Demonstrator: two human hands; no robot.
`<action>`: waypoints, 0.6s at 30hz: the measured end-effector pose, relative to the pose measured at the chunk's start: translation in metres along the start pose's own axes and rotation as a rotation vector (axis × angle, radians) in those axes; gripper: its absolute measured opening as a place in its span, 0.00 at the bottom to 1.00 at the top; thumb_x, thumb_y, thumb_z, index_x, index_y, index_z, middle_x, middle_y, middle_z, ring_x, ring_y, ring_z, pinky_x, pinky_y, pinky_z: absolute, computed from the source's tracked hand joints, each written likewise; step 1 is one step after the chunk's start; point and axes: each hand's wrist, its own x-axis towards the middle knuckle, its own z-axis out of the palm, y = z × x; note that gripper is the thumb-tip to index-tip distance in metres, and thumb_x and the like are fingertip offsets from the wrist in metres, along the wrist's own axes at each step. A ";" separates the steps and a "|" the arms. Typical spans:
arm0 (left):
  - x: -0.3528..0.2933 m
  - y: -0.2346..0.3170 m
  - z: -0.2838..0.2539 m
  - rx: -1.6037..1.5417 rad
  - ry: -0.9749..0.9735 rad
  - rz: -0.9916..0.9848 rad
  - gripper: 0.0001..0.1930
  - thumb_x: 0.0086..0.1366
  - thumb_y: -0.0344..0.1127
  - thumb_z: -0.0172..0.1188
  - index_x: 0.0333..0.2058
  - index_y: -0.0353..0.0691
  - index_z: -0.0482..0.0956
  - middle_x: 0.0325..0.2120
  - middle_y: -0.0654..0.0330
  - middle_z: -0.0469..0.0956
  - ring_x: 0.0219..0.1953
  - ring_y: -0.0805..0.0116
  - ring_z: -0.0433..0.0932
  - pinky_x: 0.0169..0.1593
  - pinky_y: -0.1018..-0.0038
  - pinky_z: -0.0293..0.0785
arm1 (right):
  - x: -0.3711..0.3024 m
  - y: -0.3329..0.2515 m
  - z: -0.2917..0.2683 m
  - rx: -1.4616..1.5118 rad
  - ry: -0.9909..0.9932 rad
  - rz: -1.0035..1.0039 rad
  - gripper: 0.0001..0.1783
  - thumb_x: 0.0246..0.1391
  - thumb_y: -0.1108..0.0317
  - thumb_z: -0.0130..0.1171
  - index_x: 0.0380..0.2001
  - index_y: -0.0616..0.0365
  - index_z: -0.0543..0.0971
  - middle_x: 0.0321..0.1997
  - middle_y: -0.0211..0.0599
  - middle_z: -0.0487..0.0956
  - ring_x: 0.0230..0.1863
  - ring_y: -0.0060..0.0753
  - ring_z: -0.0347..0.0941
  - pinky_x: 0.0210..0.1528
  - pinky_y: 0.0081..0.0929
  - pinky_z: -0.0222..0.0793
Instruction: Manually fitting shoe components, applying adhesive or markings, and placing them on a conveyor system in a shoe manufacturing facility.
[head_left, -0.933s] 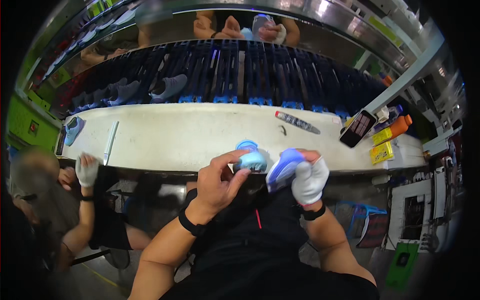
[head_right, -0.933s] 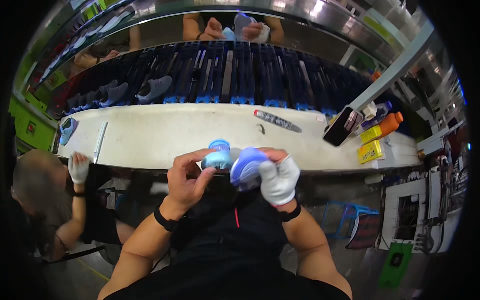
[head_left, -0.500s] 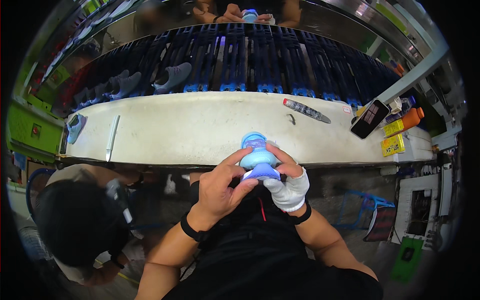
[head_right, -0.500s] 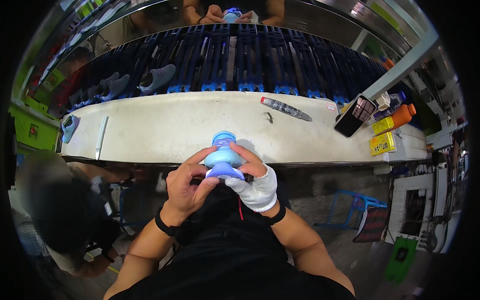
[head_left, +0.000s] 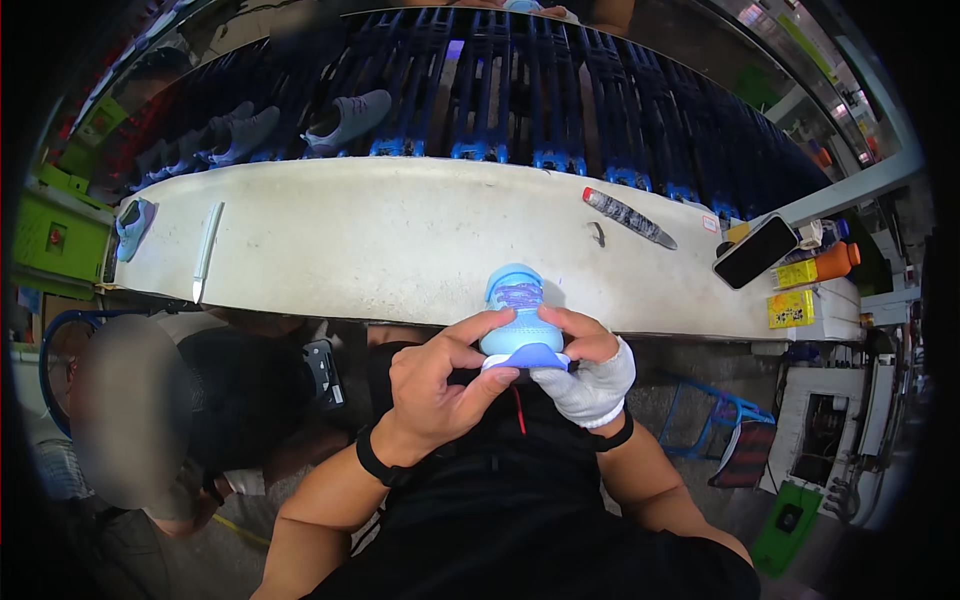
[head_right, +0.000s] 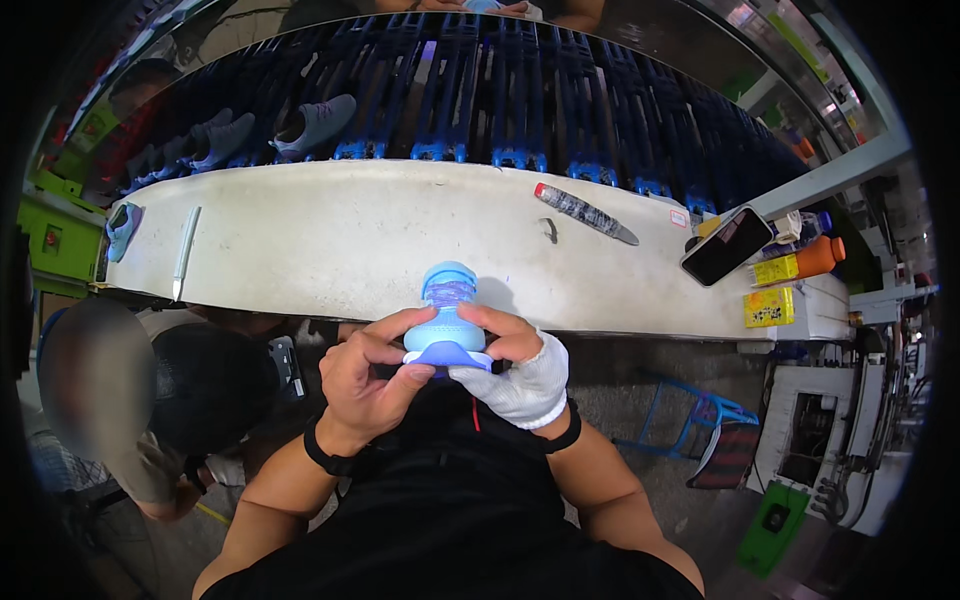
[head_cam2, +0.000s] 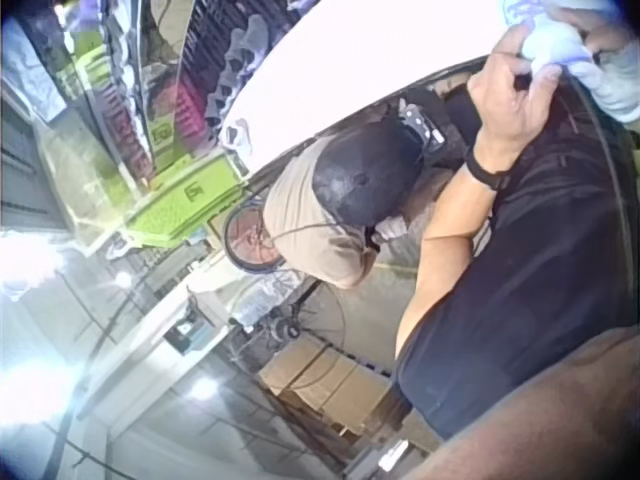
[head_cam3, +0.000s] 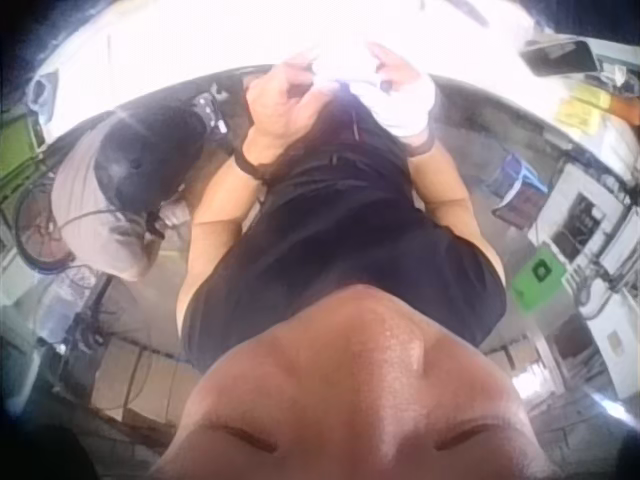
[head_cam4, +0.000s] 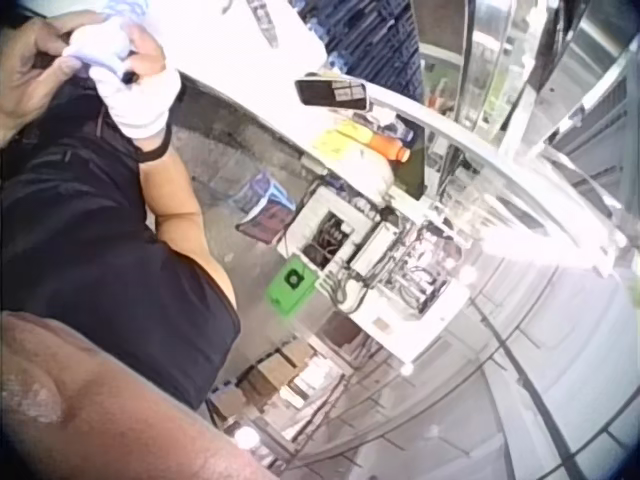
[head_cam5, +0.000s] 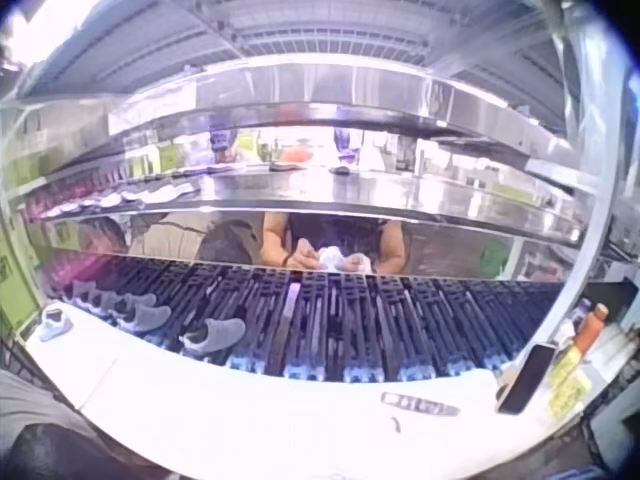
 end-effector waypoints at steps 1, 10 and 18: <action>-0.001 0.001 -0.002 -0.015 0.003 -0.026 0.19 0.66 0.36 0.81 0.33 0.34 0.76 0.50 0.38 0.90 0.42 0.55 0.94 0.42 0.72 0.88 | 0.004 -0.003 0.000 -0.006 -0.018 0.031 0.21 0.58 0.68 0.83 0.41 0.55 0.77 0.65 0.59 0.86 0.62 0.54 0.87 0.58 0.42 0.84; 0.035 0.025 -0.046 0.202 -0.258 -0.141 0.21 0.61 0.37 0.83 0.47 0.35 0.84 0.41 0.52 0.92 0.29 0.63 0.88 0.34 0.71 0.84 | 0.026 0.003 0.012 -0.065 -0.018 0.018 0.24 0.56 0.63 0.85 0.28 0.56 0.74 0.62 0.55 0.87 0.52 0.50 0.91 0.46 0.34 0.85; 0.046 0.025 -0.050 0.509 -0.454 -0.055 0.45 0.49 0.60 0.85 0.62 0.41 0.82 0.56 0.49 0.86 0.46 0.47 0.90 0.47 0.61 0.88 | 0.025 -0.015 0.020 -0.402 -0.190 -0.058 0.20 0.44 0.62 0.83 0.34 0.54 0.81 0.67 0.45 0.84 0.40 0.50 0.88 0.39 0.41 0.83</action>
